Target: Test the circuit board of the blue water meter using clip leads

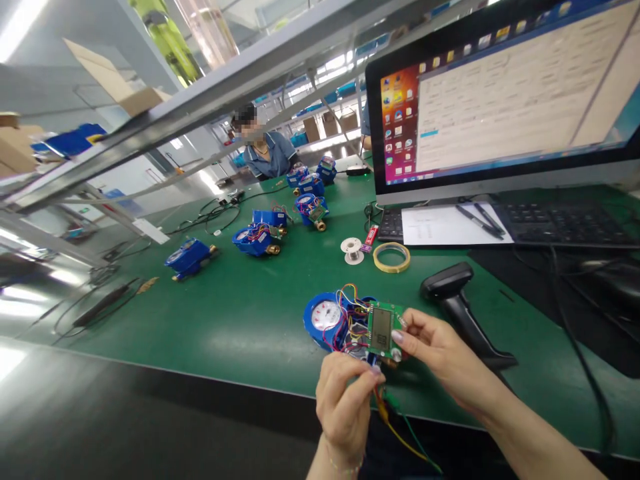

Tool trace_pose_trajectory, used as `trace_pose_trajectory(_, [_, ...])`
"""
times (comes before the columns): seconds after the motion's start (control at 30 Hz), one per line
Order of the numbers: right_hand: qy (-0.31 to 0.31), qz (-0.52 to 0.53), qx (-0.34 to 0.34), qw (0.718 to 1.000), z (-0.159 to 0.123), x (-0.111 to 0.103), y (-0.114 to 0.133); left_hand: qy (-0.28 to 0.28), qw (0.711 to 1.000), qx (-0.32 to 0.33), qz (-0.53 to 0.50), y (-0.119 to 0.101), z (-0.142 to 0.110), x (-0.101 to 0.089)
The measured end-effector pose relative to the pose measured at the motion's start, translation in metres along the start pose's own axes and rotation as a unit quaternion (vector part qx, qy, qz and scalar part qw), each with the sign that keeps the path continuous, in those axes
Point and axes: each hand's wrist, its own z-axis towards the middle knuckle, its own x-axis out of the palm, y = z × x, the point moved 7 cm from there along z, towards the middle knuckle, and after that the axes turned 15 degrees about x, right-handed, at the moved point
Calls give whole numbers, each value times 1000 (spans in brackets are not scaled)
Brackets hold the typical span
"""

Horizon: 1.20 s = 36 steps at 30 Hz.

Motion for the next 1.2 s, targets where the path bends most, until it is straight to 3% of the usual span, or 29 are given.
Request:
trace_pose_trajectory(0.47, [-30, -61, -18, 997, -4, -1, 7, 60, 998, 16, -1, 3, -5, 11])
trace_pose_trajectory(0.73, [-59, -82, -36, 994, -6, -1, 14, 24, 997, -61, -35, 14, -5, 13])
trace_pose_trajectory(0.9, [-65, -111, -43, 991, -7, -1, 14, 33, 998, -51, -32, 9, -6, 13])
trace_pose_trajectory(1.07, [-127, -204, -83, 967, -17, 1, 23, 21, 998, -56, -20, 3, -5, 12])
trace_pose_trajectory(1.2, [-171, -265, -139, 939, -31, 9, 36, 1, 994, -101, -50, 3, -6, 11])
